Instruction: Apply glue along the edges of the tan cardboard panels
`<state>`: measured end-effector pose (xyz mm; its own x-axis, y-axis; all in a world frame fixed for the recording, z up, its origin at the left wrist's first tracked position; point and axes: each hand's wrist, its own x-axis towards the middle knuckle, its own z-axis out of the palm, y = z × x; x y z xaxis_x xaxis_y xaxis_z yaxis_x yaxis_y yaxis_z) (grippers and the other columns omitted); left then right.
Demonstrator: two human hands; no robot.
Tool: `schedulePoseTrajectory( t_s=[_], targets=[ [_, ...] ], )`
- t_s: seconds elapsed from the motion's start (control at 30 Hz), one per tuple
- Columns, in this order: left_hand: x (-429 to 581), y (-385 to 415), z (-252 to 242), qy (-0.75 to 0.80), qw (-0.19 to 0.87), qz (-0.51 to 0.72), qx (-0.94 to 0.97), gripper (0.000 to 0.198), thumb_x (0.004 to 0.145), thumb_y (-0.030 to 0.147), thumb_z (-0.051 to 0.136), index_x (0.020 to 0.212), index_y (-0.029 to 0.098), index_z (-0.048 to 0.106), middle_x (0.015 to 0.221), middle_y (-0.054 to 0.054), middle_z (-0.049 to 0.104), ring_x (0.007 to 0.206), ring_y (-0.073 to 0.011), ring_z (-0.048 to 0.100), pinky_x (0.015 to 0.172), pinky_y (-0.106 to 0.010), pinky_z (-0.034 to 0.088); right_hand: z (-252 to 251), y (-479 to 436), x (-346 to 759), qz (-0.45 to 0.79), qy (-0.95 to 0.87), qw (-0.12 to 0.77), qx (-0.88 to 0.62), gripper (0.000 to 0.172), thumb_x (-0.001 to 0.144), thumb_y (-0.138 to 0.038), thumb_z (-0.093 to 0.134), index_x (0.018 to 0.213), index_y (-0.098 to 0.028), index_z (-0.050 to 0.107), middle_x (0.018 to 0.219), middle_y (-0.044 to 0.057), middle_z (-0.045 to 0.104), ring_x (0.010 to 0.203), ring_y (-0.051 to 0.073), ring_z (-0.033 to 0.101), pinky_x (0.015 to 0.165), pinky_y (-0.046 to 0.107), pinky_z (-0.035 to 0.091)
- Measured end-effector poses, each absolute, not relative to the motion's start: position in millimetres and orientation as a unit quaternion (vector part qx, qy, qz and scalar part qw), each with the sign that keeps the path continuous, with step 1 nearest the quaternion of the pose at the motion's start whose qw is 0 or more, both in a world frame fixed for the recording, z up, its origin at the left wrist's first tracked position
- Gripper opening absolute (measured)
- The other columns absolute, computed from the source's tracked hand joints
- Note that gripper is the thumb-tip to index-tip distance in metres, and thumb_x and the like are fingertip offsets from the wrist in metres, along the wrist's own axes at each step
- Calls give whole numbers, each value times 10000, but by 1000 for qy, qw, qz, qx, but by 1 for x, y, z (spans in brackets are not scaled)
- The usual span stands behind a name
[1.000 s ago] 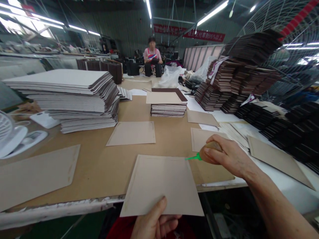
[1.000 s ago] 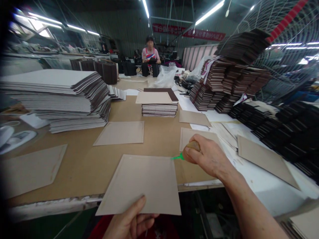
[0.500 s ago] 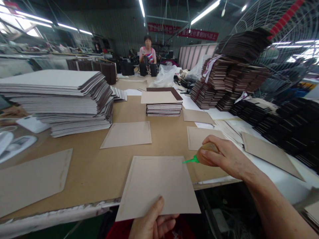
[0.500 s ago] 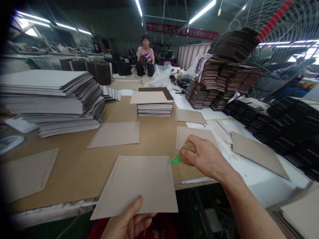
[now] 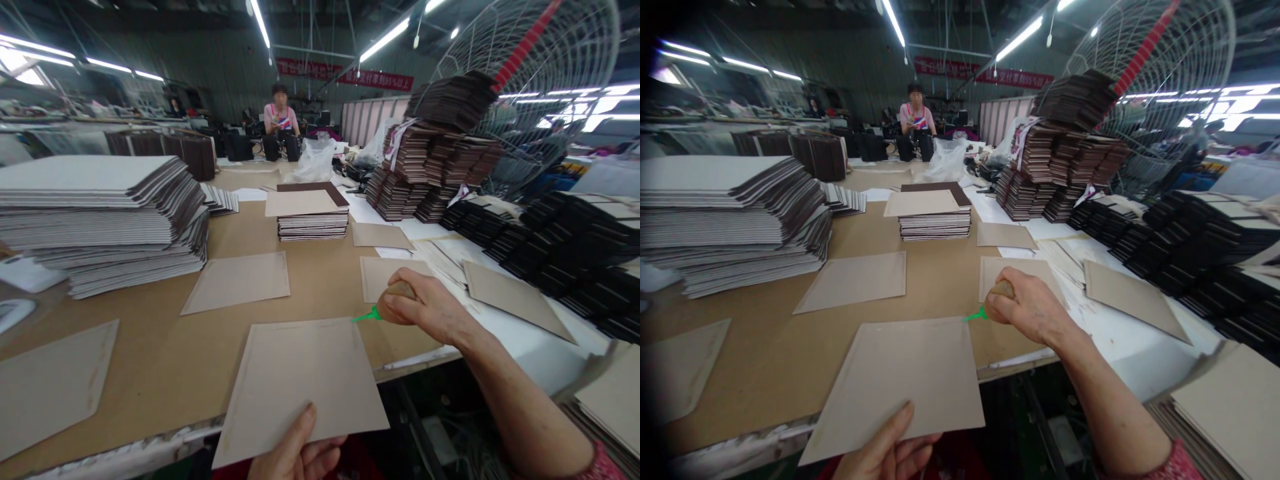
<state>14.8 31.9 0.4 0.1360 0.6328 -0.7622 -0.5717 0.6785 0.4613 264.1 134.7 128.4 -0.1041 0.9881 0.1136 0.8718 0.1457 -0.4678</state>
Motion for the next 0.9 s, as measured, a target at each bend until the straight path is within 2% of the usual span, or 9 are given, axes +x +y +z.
schedulePoseTrajectory(
  t_s=[0.2,0.37,0.67,0.9],
  targets=[
    [17,31,7,531,740,411,34,612,734,148,774,1284,134,507,951,-137,748,779,-285,728,614,-290,616,134,118,267,179,-732,188,-630,116,840,-329,556,867,-218,575,740,-13,622,713,189,561,626,287,360],
    [19,29,9,540,730,416,57,522,782,137,726,1247,72,498,935,-171,743,744,-267,729,611,-286,600,141,97,266,236,-728,162,-623,106,870,-330,533,880,-226,549,734,-22,623,676,179,564,595,285,368],
    [22,29,16,553,718,414,80,441,842,108,646,1245,49,476,933,-182,741,725,-243,725,615,-280,587,143,58,268,235,-733,142,-622,115,859,-343,557,924,-249,560,805,-12,640,737,197,577,648,308,388],
    [22,29,17,559,718,406,82,415,861,134,635,1238,65,476,951,-178,739,760,-257,727,631,-289,586,140,79,262,181,-724,162,-646,145,859,-353,540,939,-235,564,797,5,637,726,204,574,646,311,382]
  ],
)
